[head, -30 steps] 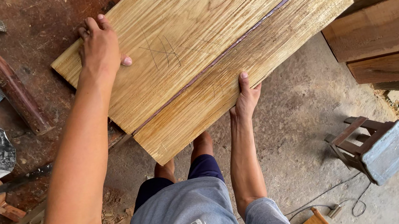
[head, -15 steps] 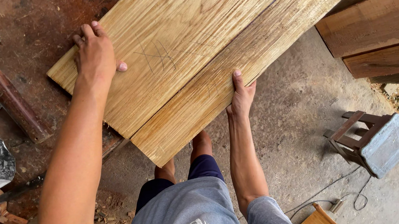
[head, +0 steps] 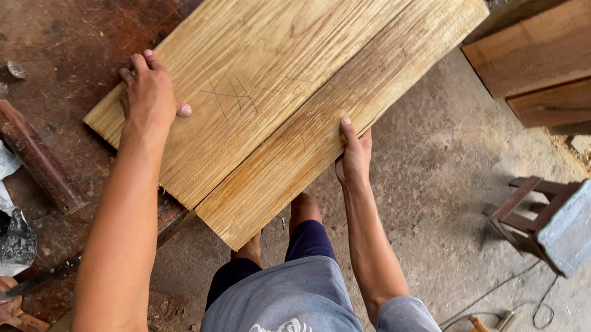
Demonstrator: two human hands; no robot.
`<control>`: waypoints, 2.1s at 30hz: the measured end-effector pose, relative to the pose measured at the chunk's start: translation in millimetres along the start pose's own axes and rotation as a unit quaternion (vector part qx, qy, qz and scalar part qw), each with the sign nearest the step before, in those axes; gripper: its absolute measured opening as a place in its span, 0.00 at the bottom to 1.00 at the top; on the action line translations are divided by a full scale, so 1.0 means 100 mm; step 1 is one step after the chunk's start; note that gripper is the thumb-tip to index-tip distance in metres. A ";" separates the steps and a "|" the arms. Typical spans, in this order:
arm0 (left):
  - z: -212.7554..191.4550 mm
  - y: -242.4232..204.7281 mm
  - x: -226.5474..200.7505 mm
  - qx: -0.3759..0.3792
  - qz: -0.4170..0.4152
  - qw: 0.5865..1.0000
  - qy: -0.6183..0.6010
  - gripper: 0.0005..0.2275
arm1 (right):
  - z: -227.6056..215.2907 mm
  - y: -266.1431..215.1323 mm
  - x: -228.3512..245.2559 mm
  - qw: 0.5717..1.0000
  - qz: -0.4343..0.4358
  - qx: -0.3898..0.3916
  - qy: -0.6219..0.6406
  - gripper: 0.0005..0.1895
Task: The person applies a pink adhesive to the edges of two wooden planks using a small wooden spatula. They then press the planks together to join them and wipe away excess glue from the seam.
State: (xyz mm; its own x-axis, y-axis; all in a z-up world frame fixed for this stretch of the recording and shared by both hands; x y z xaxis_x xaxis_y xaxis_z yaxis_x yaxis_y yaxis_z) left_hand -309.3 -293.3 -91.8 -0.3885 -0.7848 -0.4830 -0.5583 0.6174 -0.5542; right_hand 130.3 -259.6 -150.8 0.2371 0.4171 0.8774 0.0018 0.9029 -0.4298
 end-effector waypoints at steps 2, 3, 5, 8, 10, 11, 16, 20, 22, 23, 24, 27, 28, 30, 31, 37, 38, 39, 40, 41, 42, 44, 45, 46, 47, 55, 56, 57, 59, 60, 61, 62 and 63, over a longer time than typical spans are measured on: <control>0.13 0.02 -0.05 0.057 0.036 0.987 0.148 0.45 | -0.01 -0.04 0.07 0.999 0.031 0.036 -0.003 0.40; 0.16 0.02 -0.06 0.082 0.051 0.971 0.219 0.54 | 0.02 -0.05 0.08 0.997 0.054 0.051 -0.011 0.40; 0.10 0.01 -0.06 0.076 0.064 0.967 0.233 0.52 | 0.03 -0.10 0.12 0.994 0.083 0.066 -0.028 0.39; 0.00 -0.04 -0.13 0.044 0.085 0.971 0.218 0.49 | 0.05 -0.09 0.20 0.992 0.090 0.074 -0.039 0.39; 0.00 -0.01 -0.20 0.035 0.079 0.977 0.196 0.48 | 0.02 -0.09 0.21 0.992 0.099 0.074 -0.027 0.40; -0.03 0.03 -0.21 0.035 0.065 0.980 0.183 0.47 | 0.02 -0.09 0.19 0.991 0.105 0.076 -0.019 0.40; -0.11 0.20 -0.31 0.009 0.012 0.992 0.129 0.45 | 0.10 0.07 0.24 0.988 0.042 0.111 -0.095 0.38; -0.19 0.35 -0.42 -0.022 -0.006 0.994 0.111 0.45 | 0.28 0.15 0.21 0.989 0.097 0.108 0.011 0.41; -0.23 0.44 -0.43 -0.029 -0.033 0.994 0.104 0.44 | 0.40 0.17 0.21 0.987 0.125 0.103 0.016 0.41; -0.23 0.48 -0.41 -0.025 -0.058 0.993 0.104 0.44 | 0.44 0.17 0.24 0.985 0.130 0.111 -0.007 0.41; -0.23 0.52 -0.39 -0.021 -0.083 0.991 0.104 0.43 | 0.47 0.19 0.26 0.983 0.135 0.120 -0.030 0.41; -0.28 0.66 -0.46 -0.033 -0.064 0.990 0.124 0.43 | 0.54 0.27 0.29 0.977 0.144 0.131 -0.081 0.38; -0.27 0.70 -0.47 -0.029 -0.066 0.988 0.133 0.43 | 0.55 0.30 0.29 0.976 0.146 0.134 -0.095 0.37; -0.25 0.73 -0.44 -0.023 -0.076 0.986 0.149 0.43 | 0.56 0.34 0.28 0.972 0.150 0.134 -0.123 0.36; -0.26 0.75 -0.46 -0.028 -0.072 0.986 0.146 0.43 | 0.58 0.36 0.28 0.970 0.151 0.134 -0.138 0.36; -0.37 0.77 -0.70 -0.036 -0.070 0.989 0.129 0.42 | 0.83 0.45 0.57 0.977 0.014 0.147 -0.151 0.34; -0.38 0.77 -0.77 -0.034 -0.075 0.989 0.124 0.41 | 0.83 0.46 0.48 0.977 0.069 0.147 -0.141 0.35; -0.37 0.76 -0.82 -0.032 -0.083 0.989 0.118 0.41 | 0.79 0.45 0.40 0.972 0.126 0.147 -0.131 0.37; -0.33 0.76 -0.87 -0.018 -0.094 0.988 0.120 0.42 | 0.74 0.44 0.33 0.965 0.183 0.147 -0.121 0.38; -0.29 0.78 -0.94 -0.004 -0.106 0.987 0.122 0.43 | 0.69 0.46 0.31 0.942 0.198 0.174 -0.208 0.37; -0.21 0.80 -1.00 0.009 -0.117 0.985 0.124 0.44 | 0.60 0.47 0.30 0.910 0.211 0.200 -0.294 0.36; -0.11 0.86 -1.18 0.003 -0.092 0.988 0.124 0.47 | 0.49 0.54 0.31 0.873 0.204 0.244 -0.370 0.34; -0.05 0.90 -1.27 0.002 -0.070 0.992 0.109 0.47 | 0.45 0.60 0.34 0.875 0.190 0.258 -0.364 0.32; -0.01 0.94 -1.33 0.000 -0.047 0.994 0.094 0.48 | 0.43 0.64 0.35 0.876 0.176 0.272 -0.358 0.31; 0.04 1.00 -1.37 -0.004 -0.034 0.996 0.087 0.48 | 0.38 0.72 0.40 0.905 0.170 0.257 -0.294 0.29; 0.43 1.56 -1.53 -0.025 0.136 0.981 0.134 0.53 | 0.33 0.95 0.41 0.940 0.158 0.227 -0.201 0.21; 0.45 1.53 -1.51 -0.038 0.166 0.978 0.122 0.53 | 0.32 0.91 0.42 0.942 0.160 0.225 -0.191 0.22; 0.41 1.51 -1.53 -0.054 0.201 0.972 0.109 0.52 | 0.34 0.90 0.44 0.946 0.156 0.223 -0.179 0.23; 0.34 1.49 -1.60 -0.075 0.230 0.965 0.100 0.52 | 0.39 0.94 0.47 0.949 0.159 0.221 -0.161 0.24; 0.33 1.52 -1.65 -0.081 0.224 0.966 0.103 0.52 | 0.44 1.00 0.46 0.948 0.166 0.222 -0.156 0.24; 0.38 1.49 -1.62 -0.082 0.212 0.968 0.105 0.52 | 0.41 0.94 0.43 0.945 0.180 0.224 -0.153 0.24; 0.41 1.47 -1.61 -0.087 0.217 0.968 0.094 0.52 | 0.36 0.91 0.41 0.944 0.177 0.222 -0.168 0.24; 0.40 1.46 -1.60 -0.097 0.219 0.967 0.084 0.51 | 0.35 0.91 0.38 0.941 0.173 0.227 -0.182 0.24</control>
State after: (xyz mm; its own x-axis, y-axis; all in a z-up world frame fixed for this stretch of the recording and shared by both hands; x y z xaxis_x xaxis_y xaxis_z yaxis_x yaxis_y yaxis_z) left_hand -299.6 -75.5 -122.8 -0.7236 -0.4578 -0.5166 -0.4342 0.8837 -0.1750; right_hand 105.2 -157.8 -148.6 -0.2021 0.6278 0.7517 -0.4483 0.6231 -0.6410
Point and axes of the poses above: each hand's wrist, its own y-axis towards the middle knuckle, its own z-axis out of the palm, x = y × z, the point moved 10 cm from there along y, towards the middle knuckle, and after that the axes turned 8 degrees about -y, right-handed, at the moved point
